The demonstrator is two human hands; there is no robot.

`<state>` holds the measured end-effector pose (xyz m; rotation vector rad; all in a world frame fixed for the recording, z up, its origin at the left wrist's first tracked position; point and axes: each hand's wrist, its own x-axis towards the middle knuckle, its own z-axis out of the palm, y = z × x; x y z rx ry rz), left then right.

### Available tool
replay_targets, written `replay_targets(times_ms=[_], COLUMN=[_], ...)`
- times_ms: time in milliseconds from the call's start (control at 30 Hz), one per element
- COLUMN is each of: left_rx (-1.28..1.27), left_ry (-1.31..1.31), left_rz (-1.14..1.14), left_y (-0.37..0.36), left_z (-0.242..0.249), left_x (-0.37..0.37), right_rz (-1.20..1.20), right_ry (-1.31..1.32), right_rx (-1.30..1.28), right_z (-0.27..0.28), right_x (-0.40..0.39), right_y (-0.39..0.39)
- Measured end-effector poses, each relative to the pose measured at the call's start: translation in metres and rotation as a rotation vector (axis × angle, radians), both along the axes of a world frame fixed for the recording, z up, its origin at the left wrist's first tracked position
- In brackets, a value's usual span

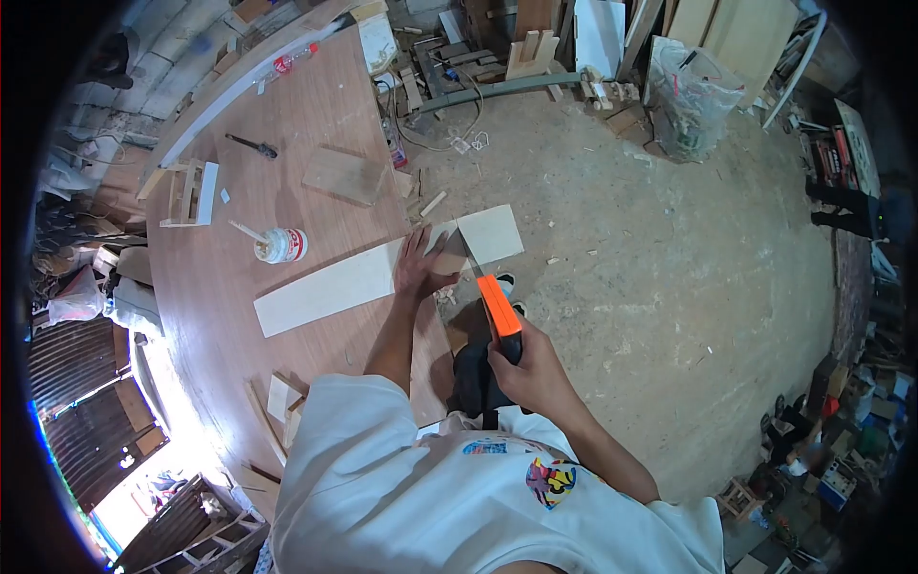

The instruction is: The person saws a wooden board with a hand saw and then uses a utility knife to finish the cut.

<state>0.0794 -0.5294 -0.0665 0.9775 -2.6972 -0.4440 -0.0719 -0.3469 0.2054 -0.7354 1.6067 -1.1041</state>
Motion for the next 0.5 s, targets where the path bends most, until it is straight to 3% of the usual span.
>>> replay_targets(times_ms=[233, 333, 500], left_rx=[-0.027, -0.022, -0.013], left_ry=[0.03, 0.058, -0.023], left_rz=[0.062, 0.025, -0.083], left_y=[0.001, 0.0, 0.004], left_z=[-0.003, -0.005, -0.005], left_x=[-0.003, 0.001, 0.0], right_rz=[0.053, 0.033, 0.017], right_ry=[0.118, 0.063, 0.076], right_rx=[0.019, 0.123, 0.084], right_z=[-0.087, -0.067, -0.053], right_x=[0.0, -0.005, -0.005], right_y=[-0.035, -0.038, -0.006])
